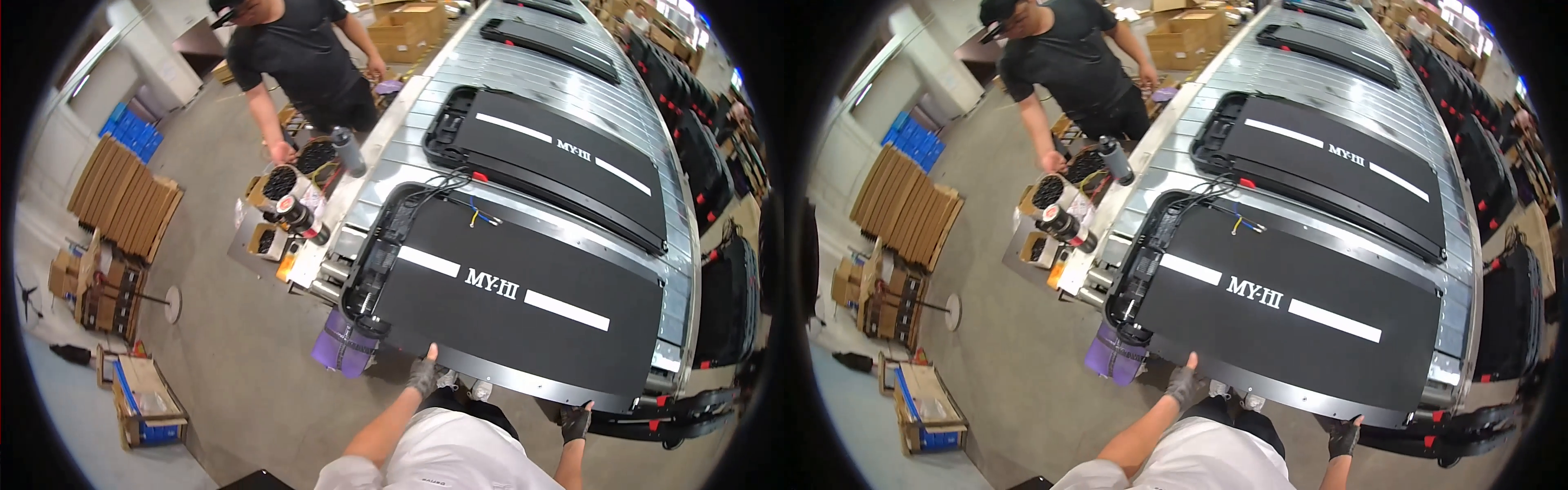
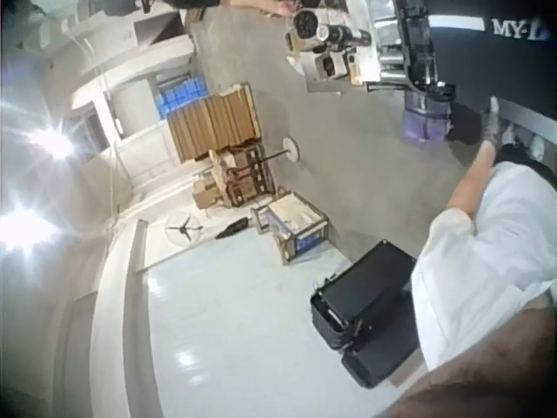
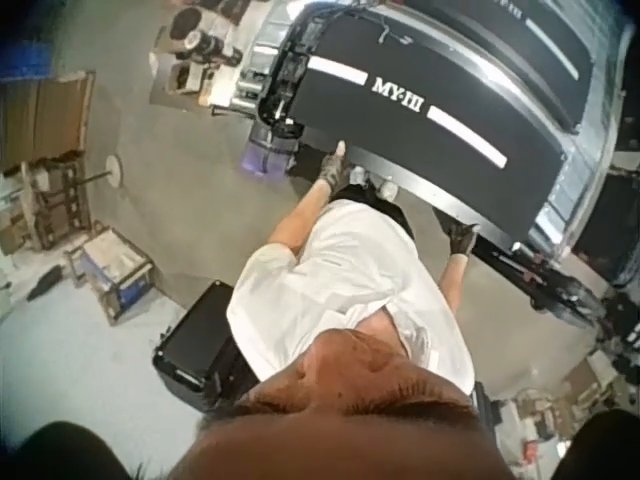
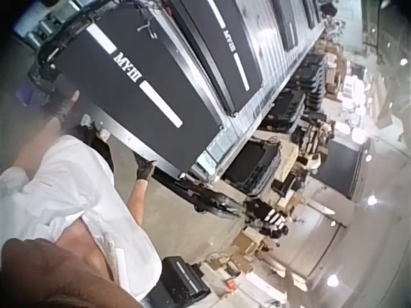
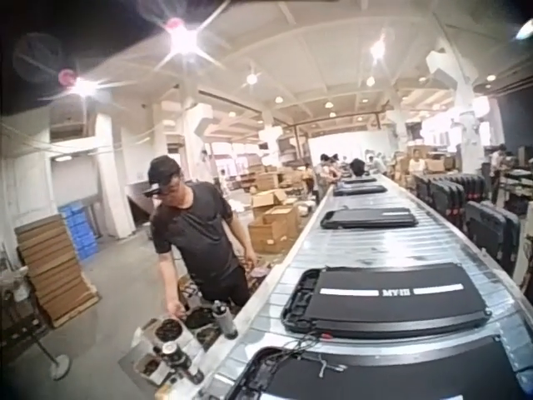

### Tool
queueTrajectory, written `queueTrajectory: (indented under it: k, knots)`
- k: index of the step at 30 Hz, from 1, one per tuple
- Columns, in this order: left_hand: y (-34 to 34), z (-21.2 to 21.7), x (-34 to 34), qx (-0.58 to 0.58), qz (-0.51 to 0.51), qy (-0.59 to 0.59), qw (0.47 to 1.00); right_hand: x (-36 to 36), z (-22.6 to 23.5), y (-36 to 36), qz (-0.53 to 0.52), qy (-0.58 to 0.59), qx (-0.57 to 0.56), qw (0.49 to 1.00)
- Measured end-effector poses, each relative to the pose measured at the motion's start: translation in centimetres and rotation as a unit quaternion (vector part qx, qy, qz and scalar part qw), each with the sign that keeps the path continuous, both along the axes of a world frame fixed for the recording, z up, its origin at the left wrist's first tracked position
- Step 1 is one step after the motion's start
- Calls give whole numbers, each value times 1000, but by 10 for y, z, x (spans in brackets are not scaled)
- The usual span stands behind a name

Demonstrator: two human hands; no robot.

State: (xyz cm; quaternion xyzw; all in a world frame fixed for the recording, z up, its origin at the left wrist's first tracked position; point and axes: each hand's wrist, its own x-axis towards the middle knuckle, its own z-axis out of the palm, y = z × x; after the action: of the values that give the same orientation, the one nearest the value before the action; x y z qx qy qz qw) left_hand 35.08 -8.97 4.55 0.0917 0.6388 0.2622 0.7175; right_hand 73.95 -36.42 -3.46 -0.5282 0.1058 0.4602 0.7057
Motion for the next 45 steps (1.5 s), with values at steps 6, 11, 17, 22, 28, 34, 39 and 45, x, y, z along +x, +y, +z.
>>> queueTrajectory:
  k: [6,11,17,22,28,34,39,45]
  knots:
    - [1,-98,-18,114,84,3,990,16,-11,19,-63,70,27,995]
    - [21,-44,4,102,127,-98,982,33,-5,9,9,-10,22,1000]
    - [57,-52,16,71,-71,44,994,30,-23,63,-24,-41,15,999]
    - [47,-56,5,62,-121,80,987,29,-23,52,74,-32,-101,992]
    - [-72,-101,-90,305,-394,51,866,-55,-75,-28,121,11,-9,993]
    - [-158,-151,-286,202,-318,242,894,-216,-114,11,355,-4,-217,909]
    - [-218,-171,-466,163,-286,367,870,-393,-67,98,485,-168,-118,850]
    - [-253,-183,-612,89,-92,319,939,-574,11,176,610,-204,-92,760]
